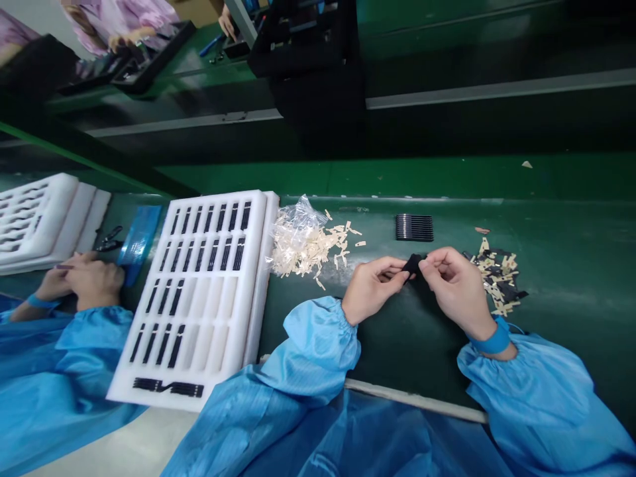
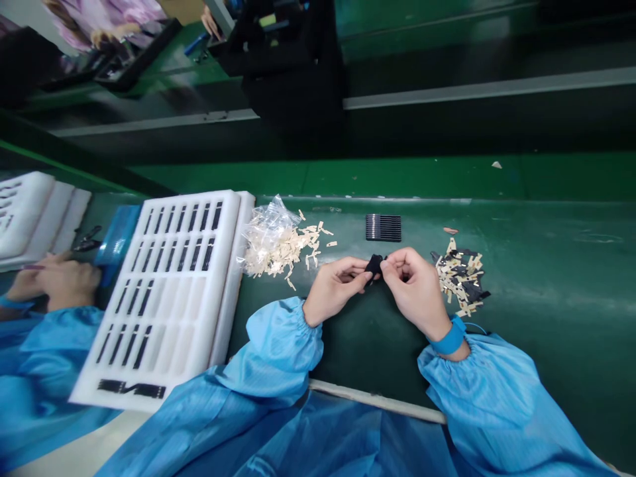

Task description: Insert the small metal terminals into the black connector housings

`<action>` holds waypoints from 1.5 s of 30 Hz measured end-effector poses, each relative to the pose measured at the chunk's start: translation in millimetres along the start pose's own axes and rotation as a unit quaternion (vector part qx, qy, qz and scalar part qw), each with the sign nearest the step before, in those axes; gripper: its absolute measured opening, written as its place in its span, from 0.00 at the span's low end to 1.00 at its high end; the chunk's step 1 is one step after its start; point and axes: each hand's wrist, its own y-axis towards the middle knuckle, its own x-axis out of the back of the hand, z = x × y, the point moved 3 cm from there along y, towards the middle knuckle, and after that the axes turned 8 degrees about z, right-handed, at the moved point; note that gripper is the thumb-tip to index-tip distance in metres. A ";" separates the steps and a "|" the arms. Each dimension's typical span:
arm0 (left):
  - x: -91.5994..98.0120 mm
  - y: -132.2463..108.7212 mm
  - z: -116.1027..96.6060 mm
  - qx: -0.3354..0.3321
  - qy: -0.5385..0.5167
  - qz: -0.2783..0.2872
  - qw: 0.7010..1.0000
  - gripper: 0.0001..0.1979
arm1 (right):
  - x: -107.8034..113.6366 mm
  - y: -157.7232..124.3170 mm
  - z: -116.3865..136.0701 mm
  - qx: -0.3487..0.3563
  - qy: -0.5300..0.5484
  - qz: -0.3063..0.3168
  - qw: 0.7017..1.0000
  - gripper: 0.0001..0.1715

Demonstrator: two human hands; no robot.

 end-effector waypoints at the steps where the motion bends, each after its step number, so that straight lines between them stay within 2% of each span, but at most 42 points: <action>1: 0.9 0.0 -1.1 0.003 -0.006 0.003 1.000 0.18 | 0.4 1.0 -0.1 -0.002 0.007 0.009 1.000 0.14; 6: 6.5 -0.9 -6.2 0.050 -0.085 0.041 0.994 0.22 | 1.4 5.3 0.7 -0.023 0.087 0.086 0.992 0.18; 10: 7.9 -3.2 -8.6 0.101 -0.147 0.101 0.979 0.22 | -0.8 3.5 2.8 -0.007 0.151 0.157 0.976 0.18; 13: 7.8 -4.3 -8.0 0.130 -0.186 0.120 0.966 0.25 | -3.4 0.8 4.5 0.007 0.174 0.170 0.970 0.18; 18: 7.7 -3.8 -4.1 0.130 -0.211 0.118 0.962 0.25 | -10.0 -2.9 5.5 0.003 0.196 0.164 0.967 0.18; 23: 7.5 -3.1 -2.6 0.138 -0.247 0.136 0.949 0.23 | -9.0 -2.9 4.5 0.006 0.202 0.185 0.962 0.16; 26: 8.6 -2.5 -4.3 0.149 -0.256 0.129 0.946 0.23 | 0.2 -0.3 5.4 0.019 0.171 0.154 0.973 0.16; 29: 9.9 -2.6 -5.6 0.161 -0.252 0.118 0.947 0.24 | 13.1 1.4 8.0 0.051 0.128 0.059 0.989 0.15; 31: 10.1 -2.6 -5.7 0.162 -0.247 0.118 0.948 0.24 | 17.8 0.9 10.3 0.071 0.113 0.022 0.991 0.13; 45: 9.0 -3.0 -3.1 0.170 -0.245 0.132 0.945 0.25 | 12.6 -0.4 7.1 0.069 0.069 0.032 0.995 0.12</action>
